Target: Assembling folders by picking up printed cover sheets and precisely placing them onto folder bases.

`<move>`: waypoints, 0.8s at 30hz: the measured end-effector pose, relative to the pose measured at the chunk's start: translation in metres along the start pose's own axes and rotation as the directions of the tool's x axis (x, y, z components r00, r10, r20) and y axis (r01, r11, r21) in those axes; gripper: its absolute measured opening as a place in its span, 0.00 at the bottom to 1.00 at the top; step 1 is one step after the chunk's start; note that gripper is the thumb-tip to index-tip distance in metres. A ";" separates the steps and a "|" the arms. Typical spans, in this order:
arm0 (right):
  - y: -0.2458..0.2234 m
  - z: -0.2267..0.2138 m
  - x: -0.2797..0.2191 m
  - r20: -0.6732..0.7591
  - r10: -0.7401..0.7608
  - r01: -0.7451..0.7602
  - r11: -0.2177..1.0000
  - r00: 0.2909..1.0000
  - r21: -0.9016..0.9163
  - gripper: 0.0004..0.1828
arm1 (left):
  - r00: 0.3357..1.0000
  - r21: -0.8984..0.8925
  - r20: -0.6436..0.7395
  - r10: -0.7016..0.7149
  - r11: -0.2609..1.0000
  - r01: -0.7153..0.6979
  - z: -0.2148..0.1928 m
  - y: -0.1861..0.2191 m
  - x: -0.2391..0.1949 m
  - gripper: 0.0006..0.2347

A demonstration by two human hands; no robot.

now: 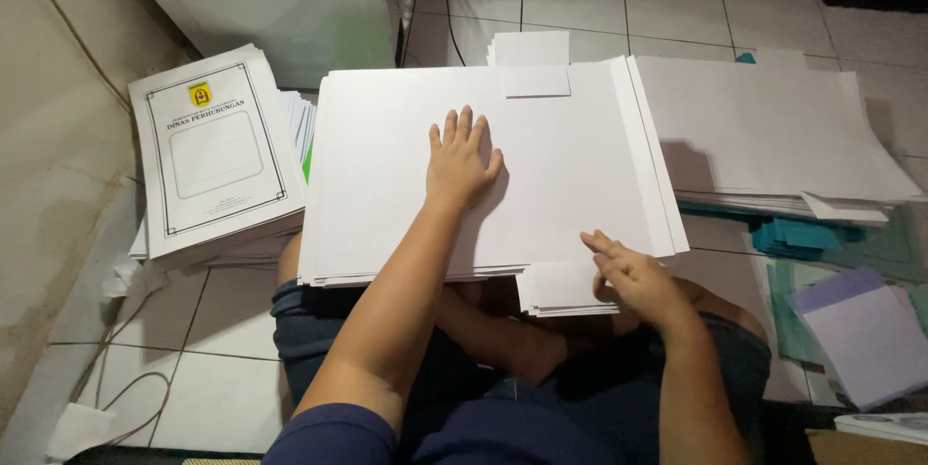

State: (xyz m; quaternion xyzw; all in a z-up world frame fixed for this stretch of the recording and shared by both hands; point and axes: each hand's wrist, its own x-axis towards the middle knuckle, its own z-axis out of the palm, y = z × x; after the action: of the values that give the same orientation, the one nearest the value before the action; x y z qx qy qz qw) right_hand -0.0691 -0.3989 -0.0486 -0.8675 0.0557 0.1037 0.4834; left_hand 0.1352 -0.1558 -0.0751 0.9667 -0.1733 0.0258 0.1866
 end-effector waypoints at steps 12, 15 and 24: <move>-0.017 0.069 0.053 -0.015 -0.118 0.045 0.488 0.993 -0.872 0.40 | 0.998 0.005 0.062 0.021 1.000 -0.021 -0.015 0.003 -0.007 0.30; -0.047 0.053 0.089 0.049 -0.061 0.073 0.506 0.997 -0.859 0.44 | 0.998 -0.017 0.058 0.017 1.000 -0.016 -0.018 0.002 -0.003 0.29; -0.080 0.066 0.244 -0.330 0.117 -0.321 0.662 0.937 -0.678 0.56 | 0.999 -0.041 0.042 0.008 0.999 -0.006 0.000 -0.006 0.004 0.28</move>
State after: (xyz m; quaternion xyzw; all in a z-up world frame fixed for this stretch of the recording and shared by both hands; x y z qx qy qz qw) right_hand 0.1759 -0.2997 -0.0735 -0.9793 0.1775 0.0613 0.0754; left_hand 0.1411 -0.1515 -0.0765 0.9624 -0.1809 0.0026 0.2027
